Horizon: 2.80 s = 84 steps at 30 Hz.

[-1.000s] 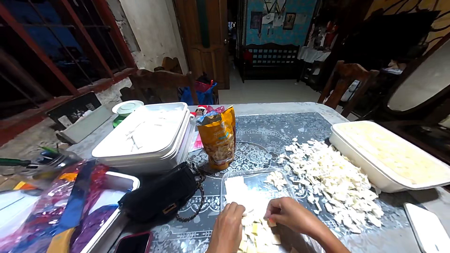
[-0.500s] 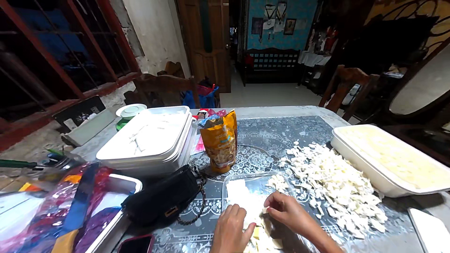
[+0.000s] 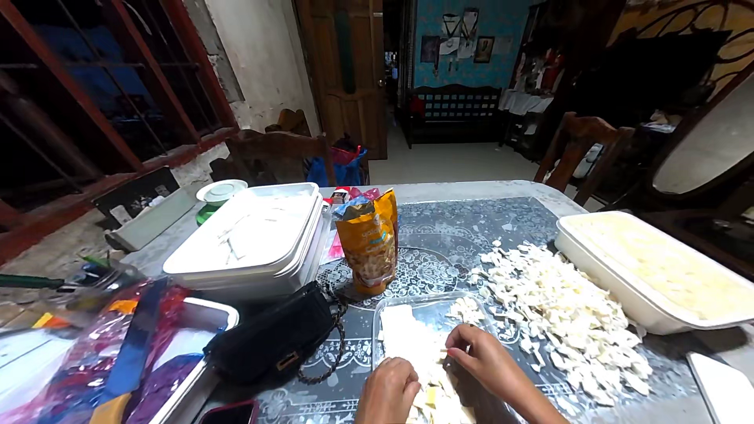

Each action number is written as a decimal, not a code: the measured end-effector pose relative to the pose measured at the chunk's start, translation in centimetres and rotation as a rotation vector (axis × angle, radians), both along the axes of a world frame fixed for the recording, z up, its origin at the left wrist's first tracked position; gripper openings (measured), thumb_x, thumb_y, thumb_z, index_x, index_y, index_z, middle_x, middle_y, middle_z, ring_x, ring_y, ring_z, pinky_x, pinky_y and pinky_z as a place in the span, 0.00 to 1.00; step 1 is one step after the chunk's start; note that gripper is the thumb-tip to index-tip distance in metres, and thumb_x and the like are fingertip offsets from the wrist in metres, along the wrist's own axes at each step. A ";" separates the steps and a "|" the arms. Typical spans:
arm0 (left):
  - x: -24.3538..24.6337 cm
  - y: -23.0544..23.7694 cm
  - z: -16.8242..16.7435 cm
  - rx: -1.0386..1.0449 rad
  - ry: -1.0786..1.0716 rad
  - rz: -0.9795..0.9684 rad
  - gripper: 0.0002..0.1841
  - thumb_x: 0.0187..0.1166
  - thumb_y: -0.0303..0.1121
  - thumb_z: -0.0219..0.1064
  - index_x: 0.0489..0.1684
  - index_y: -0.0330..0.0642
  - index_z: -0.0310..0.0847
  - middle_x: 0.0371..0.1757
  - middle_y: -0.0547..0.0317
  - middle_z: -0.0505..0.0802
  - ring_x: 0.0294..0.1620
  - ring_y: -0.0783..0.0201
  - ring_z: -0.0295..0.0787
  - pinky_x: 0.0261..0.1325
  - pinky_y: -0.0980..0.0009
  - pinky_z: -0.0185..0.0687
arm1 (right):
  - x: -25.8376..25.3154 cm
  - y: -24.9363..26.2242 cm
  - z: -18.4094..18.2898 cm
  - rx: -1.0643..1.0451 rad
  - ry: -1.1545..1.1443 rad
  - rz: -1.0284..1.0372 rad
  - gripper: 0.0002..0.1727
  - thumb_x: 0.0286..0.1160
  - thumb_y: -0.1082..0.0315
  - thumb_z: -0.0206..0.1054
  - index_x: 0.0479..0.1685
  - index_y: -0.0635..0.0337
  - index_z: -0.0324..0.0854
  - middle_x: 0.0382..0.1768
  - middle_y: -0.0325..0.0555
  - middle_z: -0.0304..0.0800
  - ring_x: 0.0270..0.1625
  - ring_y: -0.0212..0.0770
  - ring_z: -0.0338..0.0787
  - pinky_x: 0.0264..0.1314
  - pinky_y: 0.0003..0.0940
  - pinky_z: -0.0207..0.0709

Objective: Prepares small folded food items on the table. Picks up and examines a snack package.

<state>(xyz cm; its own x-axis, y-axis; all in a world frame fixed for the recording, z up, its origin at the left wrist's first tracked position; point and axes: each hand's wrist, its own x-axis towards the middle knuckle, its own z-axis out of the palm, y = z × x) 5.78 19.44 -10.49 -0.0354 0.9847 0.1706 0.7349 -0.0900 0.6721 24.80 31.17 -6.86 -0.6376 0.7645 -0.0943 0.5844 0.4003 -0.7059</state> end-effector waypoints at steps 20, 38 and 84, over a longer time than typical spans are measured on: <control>0.8 -0.2 1.4 -0.057 -0.758 0.142 0.21 0.73 0.23 0.73 0.66 0.30 0.78 0.37 0.54 0.97 0.35 0.69 0.94 0.46 0.69 0.90 | -1.6 -3.2 -2.7 0.027 0.494 0.040 0.08 0.73 0.71 0.71 0.42 0.67 0.91 0.58 0.55 0.89 0.56 0.38 0.89 0.57 0.31 0.83; 0.4 -0.4 2.2 -0.108 -0.880 0.078 0.09 0.72 0.23 0.72 0.47 0.31 0.86 0.39 0.59 0.94 0.36 0.71 0.92 0.45 0.73 0.90 | -1.6 -3.2 -2.7 -0.005 0.571 0.008 0.08 0.68 0.69 0.75 0.36 0.65 0.85 0.29 0.37 0.89 0.31 0.21 0.85 0.39 0.18 0.79; -0.7 0.7 -2.4 0.364 0.270 -0.128 0.09 0.76 0.28 0.68 0.32 0.33 0.92 0.39 0.46 0.96 0.44 0.47 0.96 0.48 0.56 0.91 | 1.0 0.7 -0.6 0.309 -0.082 0.057 0.09 0.68 0.67 0.76 0.40 0.64 0.94 0.46 0.62 0.93 0.57 0.65 0.88 0.69 0.67 0.69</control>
<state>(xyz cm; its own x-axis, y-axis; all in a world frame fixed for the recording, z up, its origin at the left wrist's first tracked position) 5.09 20.11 -12.86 0.1756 0.8527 0.4921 0.8466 -0.3859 0.3666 25.83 31.86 -7.44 -0.6799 0.7285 0.0840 0.6051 0.6221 -0.4969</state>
